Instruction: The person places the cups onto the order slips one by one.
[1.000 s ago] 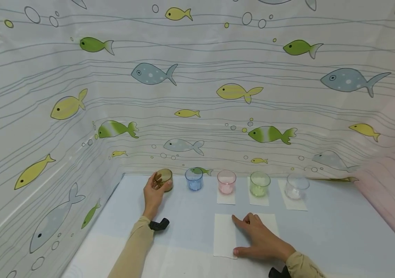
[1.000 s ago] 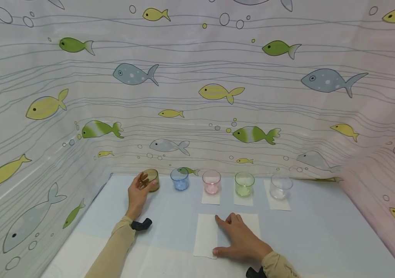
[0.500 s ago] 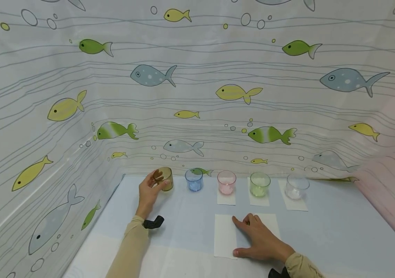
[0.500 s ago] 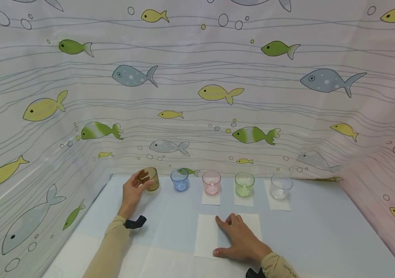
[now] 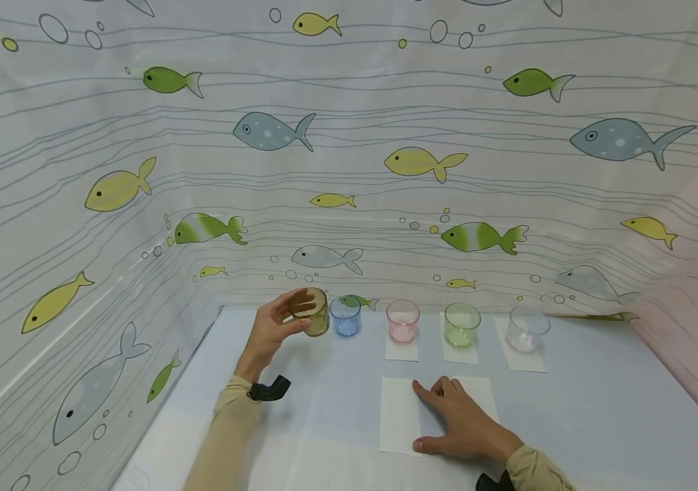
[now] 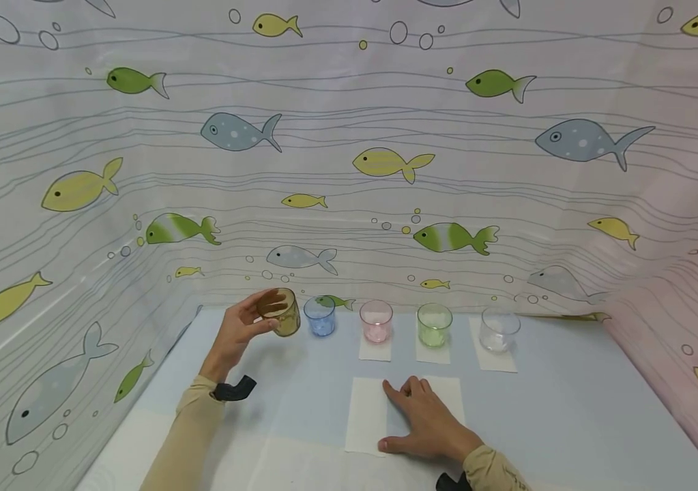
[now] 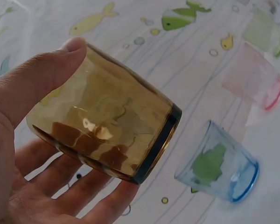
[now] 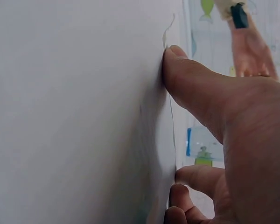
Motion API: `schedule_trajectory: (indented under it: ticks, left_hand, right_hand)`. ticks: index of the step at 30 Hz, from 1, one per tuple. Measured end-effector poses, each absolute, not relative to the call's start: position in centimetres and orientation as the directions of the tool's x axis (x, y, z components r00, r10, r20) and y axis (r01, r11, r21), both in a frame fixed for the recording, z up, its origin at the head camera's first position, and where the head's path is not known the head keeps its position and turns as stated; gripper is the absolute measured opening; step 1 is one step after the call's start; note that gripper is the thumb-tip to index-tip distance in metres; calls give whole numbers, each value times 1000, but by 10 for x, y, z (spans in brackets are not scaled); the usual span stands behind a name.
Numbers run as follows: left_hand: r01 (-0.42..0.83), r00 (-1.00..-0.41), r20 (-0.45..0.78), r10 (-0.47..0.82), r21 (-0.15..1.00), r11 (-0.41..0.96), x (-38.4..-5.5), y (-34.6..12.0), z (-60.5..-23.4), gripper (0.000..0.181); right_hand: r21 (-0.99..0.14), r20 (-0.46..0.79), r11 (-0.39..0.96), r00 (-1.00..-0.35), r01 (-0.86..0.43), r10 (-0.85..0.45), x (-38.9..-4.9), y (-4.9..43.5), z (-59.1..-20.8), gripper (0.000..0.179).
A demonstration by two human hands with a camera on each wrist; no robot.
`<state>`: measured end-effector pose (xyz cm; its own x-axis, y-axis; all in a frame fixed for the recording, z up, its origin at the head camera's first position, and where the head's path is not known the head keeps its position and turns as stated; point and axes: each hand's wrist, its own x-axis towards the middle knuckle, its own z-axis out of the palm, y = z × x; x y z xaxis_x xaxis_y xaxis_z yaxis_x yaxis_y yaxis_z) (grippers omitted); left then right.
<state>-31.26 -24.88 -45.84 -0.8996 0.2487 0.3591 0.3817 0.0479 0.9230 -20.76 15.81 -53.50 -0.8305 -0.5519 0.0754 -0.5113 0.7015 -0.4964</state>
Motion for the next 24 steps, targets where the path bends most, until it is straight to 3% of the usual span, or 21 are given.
schedule_trajectory:
  ticks: [12,24]
  left_hand:
    - [439,-812,441,383,893,-98,-290,-207,-436,70]
    - [406,-735,378,563,910,-82,-272,-157,-449,70]
  right_hand:
    - [-505,32,712,-835,-488,-549,-207,158,-535,103]
    - [-489,53,712,-832,-504,-553,-208,158,-532,103]
